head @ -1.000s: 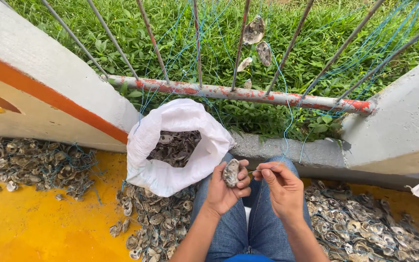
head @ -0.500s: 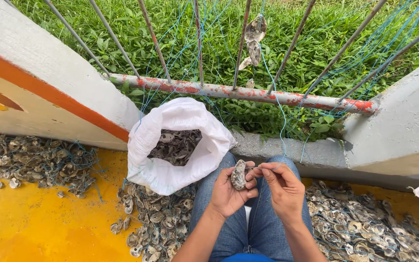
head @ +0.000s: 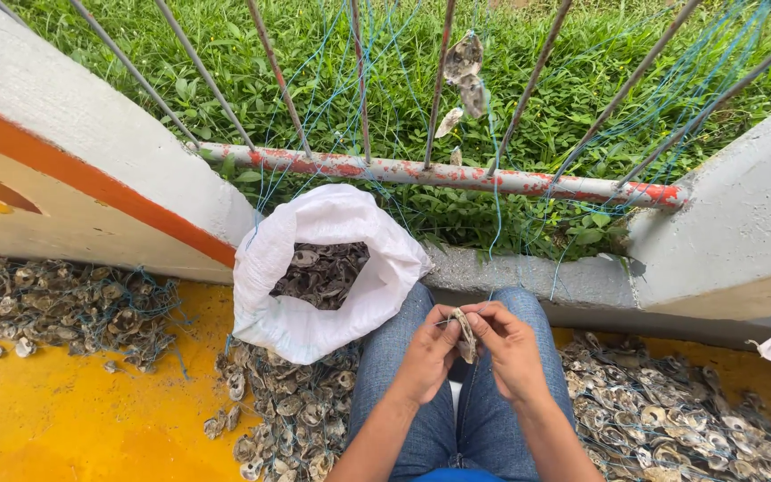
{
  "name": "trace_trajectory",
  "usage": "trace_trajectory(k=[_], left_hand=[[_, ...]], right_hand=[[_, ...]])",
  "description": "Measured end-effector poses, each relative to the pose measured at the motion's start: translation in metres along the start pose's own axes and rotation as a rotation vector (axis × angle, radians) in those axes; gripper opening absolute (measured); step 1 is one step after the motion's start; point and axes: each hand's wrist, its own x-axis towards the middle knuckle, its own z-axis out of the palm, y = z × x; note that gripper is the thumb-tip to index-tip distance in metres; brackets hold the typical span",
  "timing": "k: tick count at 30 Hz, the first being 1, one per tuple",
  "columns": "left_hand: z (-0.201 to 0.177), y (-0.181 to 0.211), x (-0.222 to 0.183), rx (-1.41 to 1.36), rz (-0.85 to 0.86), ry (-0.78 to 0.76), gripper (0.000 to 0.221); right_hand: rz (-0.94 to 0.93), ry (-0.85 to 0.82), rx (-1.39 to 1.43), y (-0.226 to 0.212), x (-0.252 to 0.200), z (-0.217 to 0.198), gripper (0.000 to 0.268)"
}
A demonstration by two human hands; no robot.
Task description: Threading empty oyster shells onto blue plastic strings hanging from a metal fence.
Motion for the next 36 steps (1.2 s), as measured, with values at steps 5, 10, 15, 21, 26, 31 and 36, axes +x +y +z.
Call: trace_trajectory(k=[5,10,15,21,26,31,36], left_hand=[[-0.011,-0.006,0.0,0.343,0.167,0.138,0.018],[0.014,0.012,-0.017,0.66,0.285,0.159,0.022],[0.018,0.027,-0.007,1.037,0.522,0.177,0.022],[0.021,0.077,0.064,1.13,0.715,0.24,0.019],[0.012,0.082,0.096,1.314,0.88,0.162,0.03],[0.006,0.075,0.101,1.409,0.97,0.142,0.035],[-0.001,0.074,0.109,1.473,1.059,0.143,0.031]], right_hand=[[0.068,0.069,-0.377,-0.048,-0.009,0.016,0.035],[-0.468,-0.041,-0.936,-0.075,-0.032,0.03,0.056],[-0.837,-0.113,-0.865,-0.057,-0.04,0.023,0.02],[-0.666,-0.218,-0.02,-0.072,-0.055,0.011,0.01],[-0.325,0.102,-0.221,-0.063,-0.051,-0.022,0.013],[-0.048,0.124,-0.792,-0.065,-0.03,-0.015,0.029],[0.101,0.019,-0.974,-0.065,-0.028,0.001,0.028]])
